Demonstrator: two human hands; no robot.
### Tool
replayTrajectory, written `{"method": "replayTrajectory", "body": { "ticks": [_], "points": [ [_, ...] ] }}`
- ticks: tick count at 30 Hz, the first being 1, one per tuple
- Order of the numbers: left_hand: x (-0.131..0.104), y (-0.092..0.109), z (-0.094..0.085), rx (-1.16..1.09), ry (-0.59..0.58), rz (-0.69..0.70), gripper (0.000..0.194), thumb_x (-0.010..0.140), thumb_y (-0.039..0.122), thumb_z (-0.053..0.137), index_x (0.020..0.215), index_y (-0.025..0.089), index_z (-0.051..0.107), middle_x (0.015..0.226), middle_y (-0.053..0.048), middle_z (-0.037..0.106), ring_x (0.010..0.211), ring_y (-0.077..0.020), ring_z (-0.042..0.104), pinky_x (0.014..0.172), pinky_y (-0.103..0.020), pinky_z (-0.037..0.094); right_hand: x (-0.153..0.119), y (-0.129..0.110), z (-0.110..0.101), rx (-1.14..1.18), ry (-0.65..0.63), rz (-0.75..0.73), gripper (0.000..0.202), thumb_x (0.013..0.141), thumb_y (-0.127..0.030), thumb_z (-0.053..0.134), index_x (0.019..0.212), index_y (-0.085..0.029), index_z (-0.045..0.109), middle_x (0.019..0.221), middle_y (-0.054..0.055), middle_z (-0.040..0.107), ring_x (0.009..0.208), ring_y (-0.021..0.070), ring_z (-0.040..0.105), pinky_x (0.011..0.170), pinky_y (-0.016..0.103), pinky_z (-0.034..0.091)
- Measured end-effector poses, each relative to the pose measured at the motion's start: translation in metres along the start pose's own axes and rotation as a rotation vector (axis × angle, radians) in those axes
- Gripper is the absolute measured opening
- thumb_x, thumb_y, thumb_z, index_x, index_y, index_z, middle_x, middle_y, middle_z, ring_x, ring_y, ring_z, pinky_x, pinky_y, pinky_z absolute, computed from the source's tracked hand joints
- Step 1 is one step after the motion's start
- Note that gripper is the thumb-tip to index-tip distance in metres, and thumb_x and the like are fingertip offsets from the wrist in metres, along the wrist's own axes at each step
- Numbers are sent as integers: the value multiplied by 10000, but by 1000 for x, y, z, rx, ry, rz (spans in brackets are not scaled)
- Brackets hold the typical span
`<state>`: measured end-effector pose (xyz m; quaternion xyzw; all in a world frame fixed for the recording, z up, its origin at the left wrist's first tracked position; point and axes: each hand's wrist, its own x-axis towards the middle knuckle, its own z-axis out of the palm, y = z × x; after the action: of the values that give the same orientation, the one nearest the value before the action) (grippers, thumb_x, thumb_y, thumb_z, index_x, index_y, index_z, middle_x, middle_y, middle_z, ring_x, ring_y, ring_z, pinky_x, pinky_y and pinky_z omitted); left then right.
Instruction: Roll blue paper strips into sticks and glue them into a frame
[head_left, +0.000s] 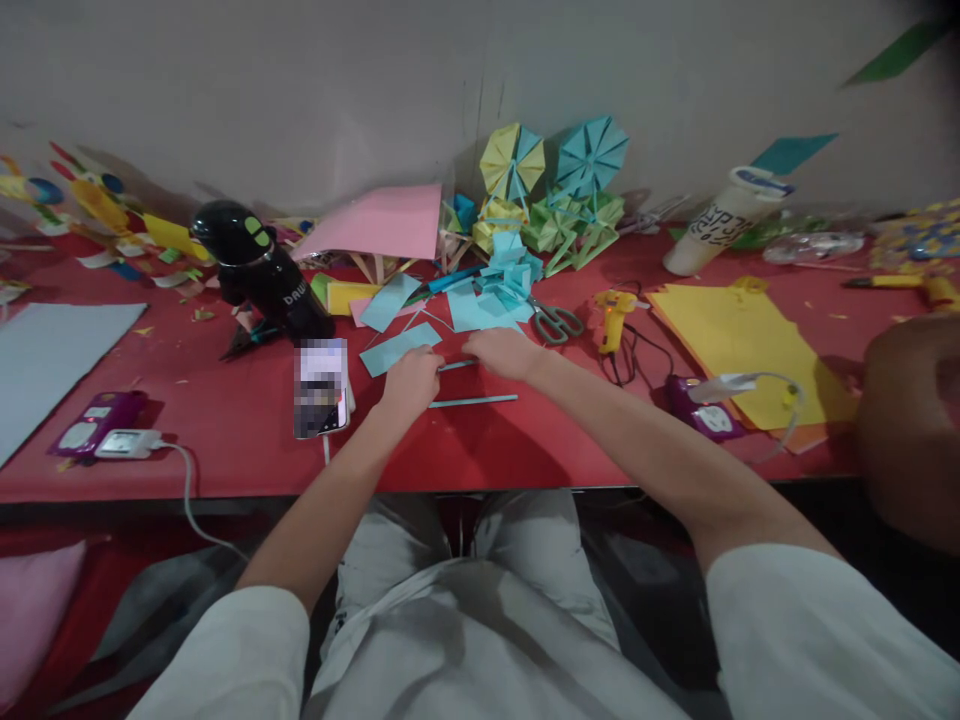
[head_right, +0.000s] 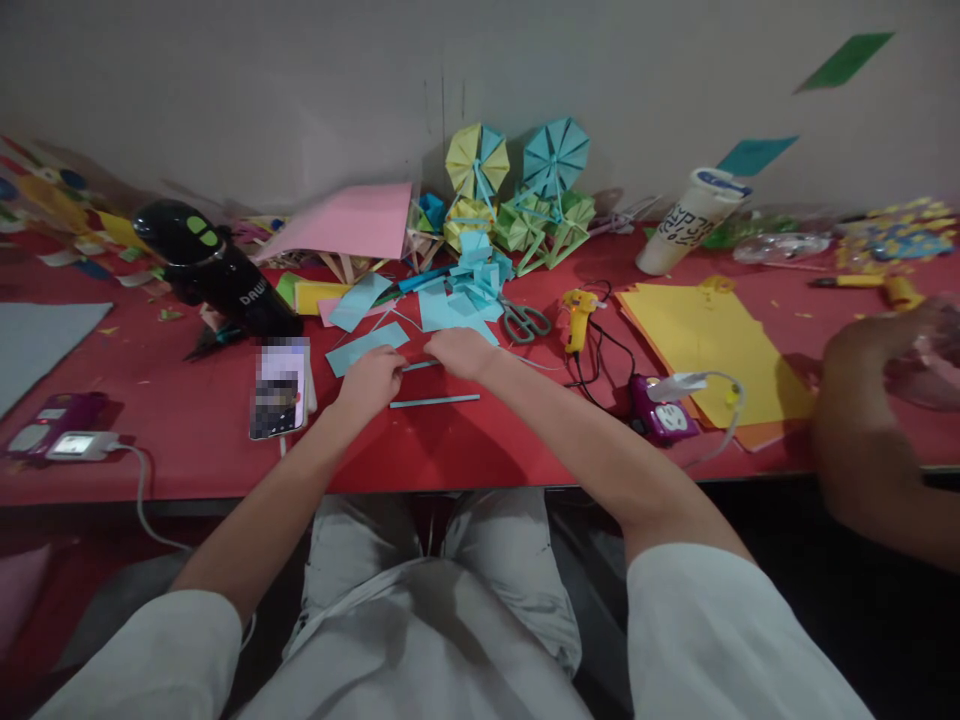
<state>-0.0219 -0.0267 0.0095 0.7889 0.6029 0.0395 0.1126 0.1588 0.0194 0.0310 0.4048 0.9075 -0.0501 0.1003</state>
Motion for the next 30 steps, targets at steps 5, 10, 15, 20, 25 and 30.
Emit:
{"method": "replayTrajectory", "body": {
  "ticks": [5, 10, 15, 20, 25, 30],
  "points": [
    [-5, 6, 4, 5, 9, -42, 381, 906, 71, 426, 1058, 195, 753, 1170, -134, 654, 1128, -312, 614, 880, -420, 542, -8, -18, 0, -40, -8, 72, 367, 976, -66, 388, 1113, -145, 719, 1176, 160, 682, 1125, 268, 645, 794, 307, 493],
    [-9, 8, 10, 17, 50, -57, 368, 910, 82, 442, 1054, 220, 751, 1204, -106, 664, 1086, -295, 630, 820, -398, 557, -12, -28, 10, -18, 69, 117, 381, 964, -74, 391, 1131, -129, 728, 1253, 179, 629, 1182, 283, 575, 862, 330, 500],
    [-9, 7, 12, 20, 59, -59, 320, 933, 123, 462, 1044, 214, 747, 1222, -90, 671, 1113, -286, 622, 781, -372, 550, -19, -4, 24, 74, 218, 170, 370, 898, -75, 475, 1115, -158, 762, 1192, 166, 644, 1125, 286, 551, 949, 386, 472],
    [-11, 10, 14, 49, 74, -86, 334, 947, 112, 441, 1038, 214, 745, 1213, -66, 679, 1133, -261, 615, 738, -338, 531, -27, 37, 39, 151, 242, 139, 484, 820, -17, 502, 1190, -193, 760, 1149, 130, 650, 1060, 262, 565, 983, 383, 456],
    [-12, 10, 15, 57, 82, -82, 351, 946, 102, 437, 1055, 219, 749, 1209, -66, 680, 1121, -253, 618, 723, -327, 519, -32, 42, 45, 155, 187, 100, 493, 852, -35, 483, 1228, -217, 745, 1184, 134, 640, 1121, 272, 565, 984, 396, 460],
    [-14, 11, 16, 35, 92, -83, 366, 949, 100, 428, 1050, 224, 757, 1225, -68, 678, 1135, -247, 616, 750, -329, 530, -31, 35, 45, 101, 163, 116, 485, 874, -81, 486, 1271, -226, 723, 1213, 150, 636, 1145, 298, 559, 1014, 447, 455]
  ]
}}
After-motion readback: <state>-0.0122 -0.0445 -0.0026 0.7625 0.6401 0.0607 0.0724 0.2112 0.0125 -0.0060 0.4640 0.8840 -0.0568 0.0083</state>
